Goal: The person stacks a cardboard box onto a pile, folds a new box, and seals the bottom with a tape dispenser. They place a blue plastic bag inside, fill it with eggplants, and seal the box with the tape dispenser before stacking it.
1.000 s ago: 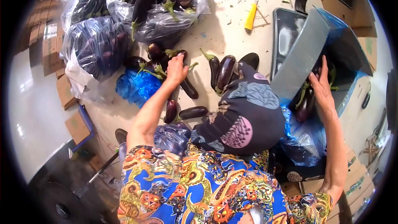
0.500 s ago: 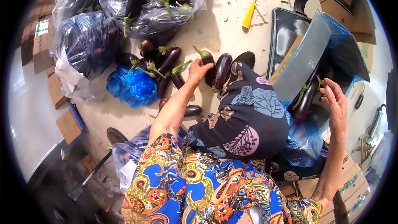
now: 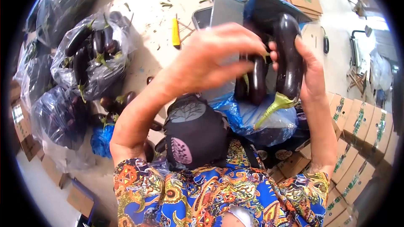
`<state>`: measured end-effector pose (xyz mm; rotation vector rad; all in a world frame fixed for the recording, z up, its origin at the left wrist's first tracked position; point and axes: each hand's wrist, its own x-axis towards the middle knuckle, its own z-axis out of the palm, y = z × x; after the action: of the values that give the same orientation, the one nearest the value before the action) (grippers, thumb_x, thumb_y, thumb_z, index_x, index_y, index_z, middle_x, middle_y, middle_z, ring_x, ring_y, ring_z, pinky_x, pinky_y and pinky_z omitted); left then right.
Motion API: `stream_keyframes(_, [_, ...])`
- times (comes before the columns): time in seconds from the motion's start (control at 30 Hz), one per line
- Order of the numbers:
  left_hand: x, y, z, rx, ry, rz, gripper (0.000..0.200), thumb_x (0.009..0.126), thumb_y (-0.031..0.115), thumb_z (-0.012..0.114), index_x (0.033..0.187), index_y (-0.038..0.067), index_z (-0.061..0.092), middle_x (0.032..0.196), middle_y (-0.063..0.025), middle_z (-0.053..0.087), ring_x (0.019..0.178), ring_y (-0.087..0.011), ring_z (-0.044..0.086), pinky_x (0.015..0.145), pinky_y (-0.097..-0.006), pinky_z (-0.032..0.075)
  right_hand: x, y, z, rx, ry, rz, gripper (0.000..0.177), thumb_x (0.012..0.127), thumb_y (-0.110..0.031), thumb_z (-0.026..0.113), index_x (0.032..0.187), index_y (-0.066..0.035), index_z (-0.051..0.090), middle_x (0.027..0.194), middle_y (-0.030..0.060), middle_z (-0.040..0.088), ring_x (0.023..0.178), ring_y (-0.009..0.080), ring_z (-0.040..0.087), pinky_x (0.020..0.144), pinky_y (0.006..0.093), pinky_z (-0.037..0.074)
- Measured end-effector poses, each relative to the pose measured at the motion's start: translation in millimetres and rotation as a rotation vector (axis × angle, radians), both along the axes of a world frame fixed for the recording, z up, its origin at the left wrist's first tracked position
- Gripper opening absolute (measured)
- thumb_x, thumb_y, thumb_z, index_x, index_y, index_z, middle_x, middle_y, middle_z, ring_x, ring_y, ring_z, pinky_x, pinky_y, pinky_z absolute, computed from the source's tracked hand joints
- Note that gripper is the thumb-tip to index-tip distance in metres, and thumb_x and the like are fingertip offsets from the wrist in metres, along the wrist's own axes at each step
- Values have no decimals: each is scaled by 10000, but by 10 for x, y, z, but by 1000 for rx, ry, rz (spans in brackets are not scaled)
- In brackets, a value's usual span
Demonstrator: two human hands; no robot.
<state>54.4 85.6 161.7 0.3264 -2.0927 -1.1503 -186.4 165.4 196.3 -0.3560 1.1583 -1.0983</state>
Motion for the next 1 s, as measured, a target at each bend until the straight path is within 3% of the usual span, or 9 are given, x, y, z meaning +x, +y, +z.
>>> stream_keyframes(0.13, [452, 9, -612, 590, -101, 603, 275, 919, 88, 594, 1174, -15, 608, 1073, -109, 672, 1046, -177, 622, 912, -287, 487, -202, 109, -272, 11, 478, 46, 478, 916, -239, 631, 1303, -28, 446, 1180, 73, 518, 1071, 158, 530, 936, 300, 445])
stream_keyframes(0.23, [964, 340, -1702, 421, -475, 803, 420, 841, 183, 655, 1222, 28, 568, 1144, -194, 612, 1055, -301, 608, 881, -379, 496, -274, -151, -769, -25, 418, 117, 690, 906, -194, 606, 1457, 16, 247, 1356, 133, 435, 1261, 206, 402, 1072, 318, 304])
stream_keyframes(0.33, [1675, 1003, -2918, 154, -984, 845, 688, 803, 238, 687, 1377, 12, 383, 1352, -220, 452, 1256, -394, 412, 1029, -495, 362, -156, -297, -1395, 137, 1000, 227, 869, 896, -298, 585, 1497, 32, 51, 1509, 286, 221, 1419, 347, 234, 1152, 362, 205])
stream_keyframes(0.47, [1627, 1433, -2839, 275, -1335, 1109, 871, 742, 208, 752, 1447, 47, 268, 1428, -236, 348, 1287, -442, 346, 1025, -520, 360, -114, -148, -1317, 59, 995, 258, 903, 913, -344, 562, 1504, 3, -25, 1536, 270, 164, 1423, 348, 227, 1157, 366, 192])
stream_keyframes(0.53, [1982, 1506, -3245, 352, -1123, 1219, 935, 722, 215, 745, 1475, 63, 212, 1407, -288, 344, 1239, -461, 398, 999, -502, 388, -165, -125, -1268, 67, 876, 275, 919, 918, -365, 558, 1503, -5, -52, 1542, 265, 156, 1426, 345, 223, 1158, 368, 189])
stream_keyframes(0.57, [1770, 1341, -2781, 781, -1139, 1228, 950, 714, 226, 724, 1485, 75, 190, 1367, -327, 365, 1157, -490, 460, 982, -500, 404, -150, -93, -1047, 117, 784, 273, 901, 923, -388, 561, 1510, -4, -5, 1551, 241, 163, 1434, 318, 210, 1162, 356, 182])
stream_keyframes(0.67, [2292, 1346, -3214, 750, -754, 1230, 890, 730, 246, 718, 1479, 66, 271, 1388, -303, 404, 1205, -403, 494, 1018, -430, 398, -472, 58, -884, 212, 695, 522, 834, 932, -378, 572, 1513, -6, 104, 1535, 212, 235, 1406, 273, 266, 1117, 355, 263])
stream_keyframes(0.8, [1842, 661, -1646, 916, -24, 925, 792, 776, 121, 619, 1479, 8, 270, 1431, -148, 385, 1269, -257, 413, 1082, -330, 301, -781, 101, -477, 76, 809, 386, 621, 921, -341, 590, 1383, 35, 414, 1331, 182, 521, 1202, 251, 523, 963, 353, 454])
stream_keyframes(1.0, [429, -87, 303, 673, 187, 475, 763, 813, 127, 553, 1502, 63, 232, 1373, -161, 459, 1151, -233, 546, 987, -334, 426, -815, 108, -510, -20, 826, 273, 466, 968, -315, 524, 1306, 5, 516, 1197, 126, 603, 1014, 146, 585, 830, 271, 483])
